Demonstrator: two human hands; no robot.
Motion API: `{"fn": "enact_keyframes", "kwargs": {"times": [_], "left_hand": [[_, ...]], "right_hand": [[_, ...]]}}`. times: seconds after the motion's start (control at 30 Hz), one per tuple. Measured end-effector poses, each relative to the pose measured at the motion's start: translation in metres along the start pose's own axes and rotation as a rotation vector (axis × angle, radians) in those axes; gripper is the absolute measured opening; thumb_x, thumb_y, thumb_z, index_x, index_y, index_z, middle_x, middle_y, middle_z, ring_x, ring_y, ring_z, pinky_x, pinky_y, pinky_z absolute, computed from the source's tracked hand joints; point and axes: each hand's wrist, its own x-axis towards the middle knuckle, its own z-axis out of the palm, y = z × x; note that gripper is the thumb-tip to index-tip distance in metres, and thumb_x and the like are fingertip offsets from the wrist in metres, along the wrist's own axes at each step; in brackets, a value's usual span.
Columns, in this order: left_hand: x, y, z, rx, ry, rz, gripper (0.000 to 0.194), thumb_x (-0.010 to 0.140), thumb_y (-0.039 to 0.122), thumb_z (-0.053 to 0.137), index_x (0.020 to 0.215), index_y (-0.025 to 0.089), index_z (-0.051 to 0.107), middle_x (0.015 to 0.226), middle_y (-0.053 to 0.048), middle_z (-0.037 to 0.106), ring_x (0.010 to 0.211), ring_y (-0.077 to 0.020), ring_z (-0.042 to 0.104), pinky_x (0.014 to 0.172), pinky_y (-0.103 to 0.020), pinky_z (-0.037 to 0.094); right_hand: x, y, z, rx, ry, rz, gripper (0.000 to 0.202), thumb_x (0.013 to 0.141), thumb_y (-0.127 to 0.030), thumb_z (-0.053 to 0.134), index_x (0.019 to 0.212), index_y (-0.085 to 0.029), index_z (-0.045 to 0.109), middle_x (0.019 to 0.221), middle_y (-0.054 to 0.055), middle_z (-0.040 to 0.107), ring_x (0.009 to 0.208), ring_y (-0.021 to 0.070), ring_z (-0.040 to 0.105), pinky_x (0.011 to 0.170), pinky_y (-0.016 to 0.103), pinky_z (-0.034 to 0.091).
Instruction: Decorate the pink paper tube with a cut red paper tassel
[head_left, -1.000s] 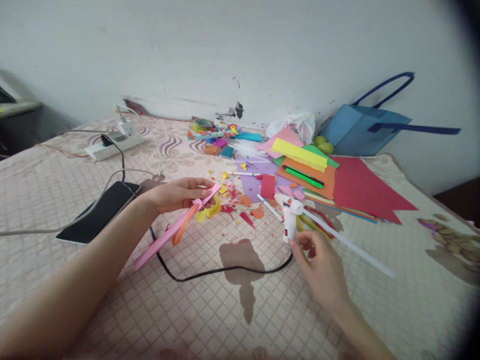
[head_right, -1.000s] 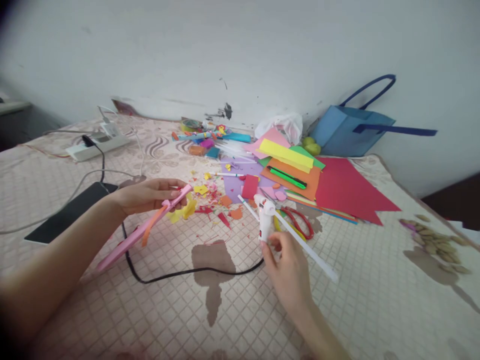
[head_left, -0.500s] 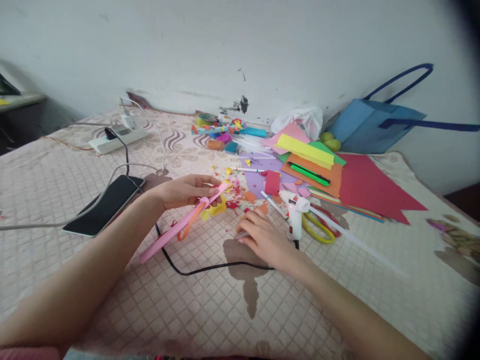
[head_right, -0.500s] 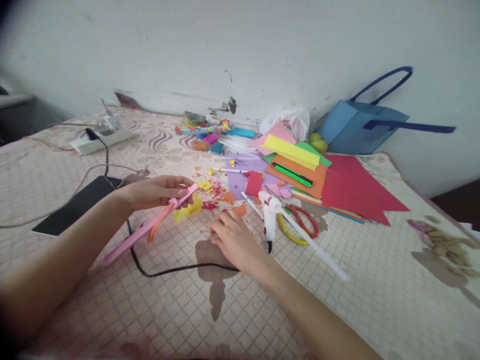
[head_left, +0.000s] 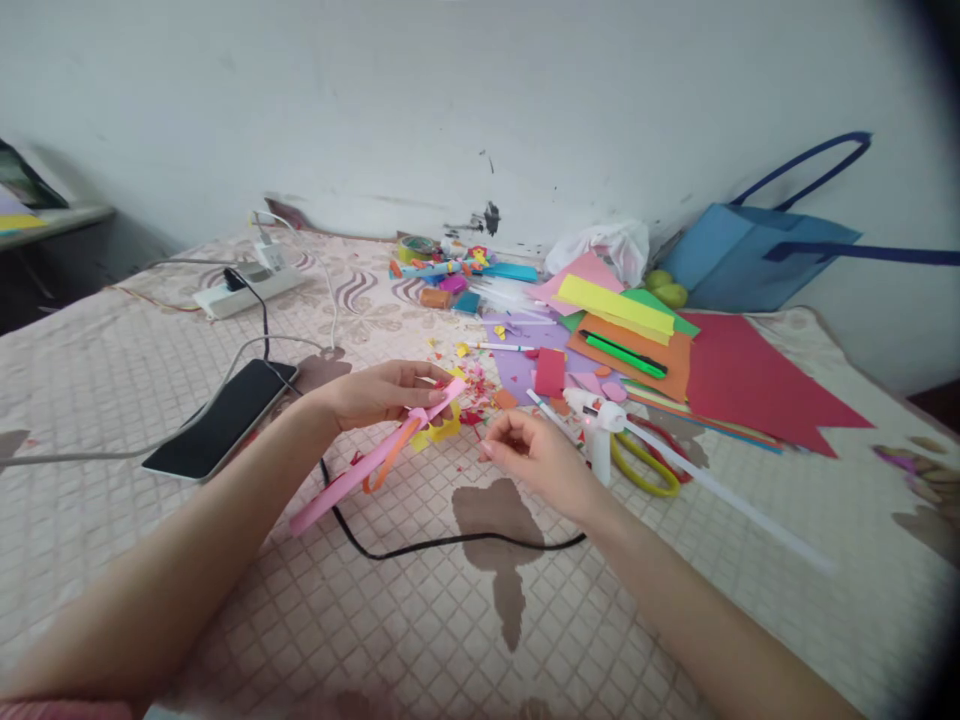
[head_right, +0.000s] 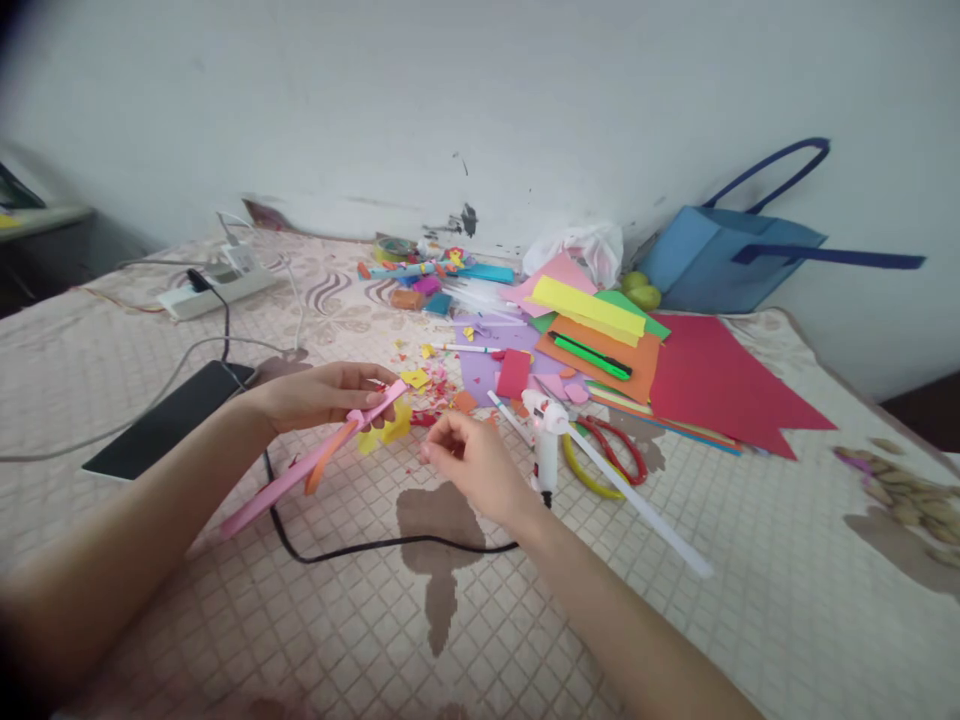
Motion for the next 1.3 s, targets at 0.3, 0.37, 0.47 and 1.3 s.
{"fn": "enact_keyframes", "kwargs": {"times": [0.3,0.37,0.47,1.3], "left_hand": [[-0.001,0.003,0.006,0.016,-0.019,-0.005,0.03,0.083,0.025,0.063,0.111,0.016,0.056,0.089,-0.005,0.066,0.072,-0.0096,0.058,0.066,-0.023,0.043],[-0.001,0.003,0.006,0.006,-0.025,-0.004,0.03,0.083,0.024,0.063,0.11,0.016,0.056,0.09,-0.005,0.066,0.072,-0.0097,0.058,0.066,-0.023,0.043],[-0.001,0.002,0.006,-0.015,-0.047,-0.003,0.028,0.084,0.023,0.061,0.11,0.016,0.056,0.09,-0.005,0.066,0.069,-0.0085,0.058,0.065,-0.022,0.043],[-0.002,0.003,0.01,-0.085,-0.116,0.003,0.028,0.083,0.021,0.062,0.11,0.015,0.058,0.091,-0.006,0.065,0.073,-0.0097,0.06,0.068,-0.023,0.045]], "right_hand": [[0.017,-0.018,0.001,0.557,0.103,0.102,0.02,0.07,-0.022,0.069,0.082,-0.021,0.053,0.064,-0.003,0.065,0.061,0.0113,0.056,0.059,0.026,0.038],[0.018,-0.017,0.001,0.627,0.088,0.136,0.022,0.069,-0.022,0.07,0.082,-0.021,0.053,0.063,-0.003,0.064,0.058,0.0105,0.054,0.055,0.025,0.034],[0.02,-0.016,0.002,0.727,0.06,0.189,0.023,0.067,-0.02,0.071,0.079,-0.021,0.052,0.061,-0.004,0.062,0.056,0.0099,0.051,0.052,0.024,0.03],[0.025,-0.026,0.003,1.019,-0.05,0.285,0.025,0.061,-0.011,0.071,0.071,-0.02,0.05,0.054,-0.007,0.053,0.049,0.0061,0.041,0.047,0.022,0.024]]}}
